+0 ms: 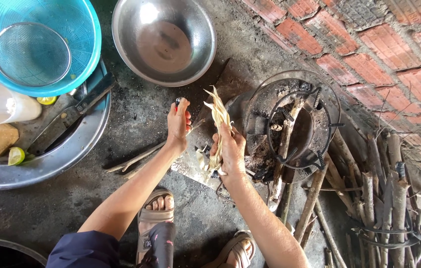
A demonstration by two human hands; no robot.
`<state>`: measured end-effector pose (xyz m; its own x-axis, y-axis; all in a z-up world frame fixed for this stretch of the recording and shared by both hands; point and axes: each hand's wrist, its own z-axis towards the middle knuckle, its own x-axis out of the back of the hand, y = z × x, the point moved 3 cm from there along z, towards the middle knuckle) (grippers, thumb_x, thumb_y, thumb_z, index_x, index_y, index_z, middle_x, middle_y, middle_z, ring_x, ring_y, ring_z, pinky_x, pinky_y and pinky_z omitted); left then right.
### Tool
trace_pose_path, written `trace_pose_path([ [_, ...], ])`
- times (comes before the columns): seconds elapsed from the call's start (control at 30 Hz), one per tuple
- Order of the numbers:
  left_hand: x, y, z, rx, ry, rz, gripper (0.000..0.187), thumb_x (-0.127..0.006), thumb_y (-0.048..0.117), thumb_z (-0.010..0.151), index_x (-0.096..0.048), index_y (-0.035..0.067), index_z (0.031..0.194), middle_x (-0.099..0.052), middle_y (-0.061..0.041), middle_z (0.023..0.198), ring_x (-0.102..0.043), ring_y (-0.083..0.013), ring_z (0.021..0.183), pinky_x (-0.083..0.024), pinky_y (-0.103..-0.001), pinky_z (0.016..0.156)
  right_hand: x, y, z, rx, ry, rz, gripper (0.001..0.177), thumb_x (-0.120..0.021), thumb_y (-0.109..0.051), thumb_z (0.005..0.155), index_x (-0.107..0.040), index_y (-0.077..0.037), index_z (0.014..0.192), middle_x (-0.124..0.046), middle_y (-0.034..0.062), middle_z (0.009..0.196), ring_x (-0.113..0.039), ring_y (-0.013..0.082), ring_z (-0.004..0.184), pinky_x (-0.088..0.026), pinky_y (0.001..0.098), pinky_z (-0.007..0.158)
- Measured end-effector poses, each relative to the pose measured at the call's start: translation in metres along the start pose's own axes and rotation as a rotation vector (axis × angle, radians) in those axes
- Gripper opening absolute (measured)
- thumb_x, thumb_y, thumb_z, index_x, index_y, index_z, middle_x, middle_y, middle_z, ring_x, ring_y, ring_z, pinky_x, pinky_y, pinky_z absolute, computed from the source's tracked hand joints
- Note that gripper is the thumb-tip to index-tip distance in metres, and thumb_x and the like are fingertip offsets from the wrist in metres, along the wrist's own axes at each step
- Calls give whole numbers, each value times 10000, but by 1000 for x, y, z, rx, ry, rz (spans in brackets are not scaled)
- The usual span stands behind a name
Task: The person arranges small sticks and dried leaves inside a metal stove. They use a lighter to ignite the dried leaves, then add more sticks to build and maintain the fire.
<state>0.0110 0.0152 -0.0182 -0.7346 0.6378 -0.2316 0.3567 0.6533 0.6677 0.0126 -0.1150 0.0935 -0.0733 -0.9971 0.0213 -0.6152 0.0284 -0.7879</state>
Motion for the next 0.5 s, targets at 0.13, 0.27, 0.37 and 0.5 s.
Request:
trace_pose_path([
  [0.13,5,8,-10,-44,-24,66,376,-535,398,978,-553,110,1219,-488,-20,873,-458,-151,777,-399,-298,665,-1,-23,-27,-9,0,-65,361,-581,-252,1038,-624,52,1227,-581,41,627,-528,91,366,-469,237,347],
  [0.27,12,26,-35,-127,-66,167,399,-505,213,918,-544,73,1289,-517,-114,1020,-485,-196,864,-432,-337,728,4,-34,-46,7,-45,-98,342,-562,-242,1040,-618,75,1155,-563,37,618,-522,85,368,-453,226,357],
  [0.37,16,16,-26,-174,-74,188,440,-500,198,887,-545,63,1304,-533,-180,1135,-489,-230,897,-442,-371,755,10,-37,-54,20,-82,-144,295,-554,-251,1050,-618,35,1084,-573,37,607,-539,94,373,-465,229,360],
  [0.5,17,13,-27,-177,-60,155,410,-515,169,890,-564,47,1278,-559,-210,1165,-497,-249,889,-438,-388,755,25,-40,-63,23,-110,-137,284,-563,-263,1049,-613,16,1072,-580,43,606,-546,94,373,-469,233,358],
])
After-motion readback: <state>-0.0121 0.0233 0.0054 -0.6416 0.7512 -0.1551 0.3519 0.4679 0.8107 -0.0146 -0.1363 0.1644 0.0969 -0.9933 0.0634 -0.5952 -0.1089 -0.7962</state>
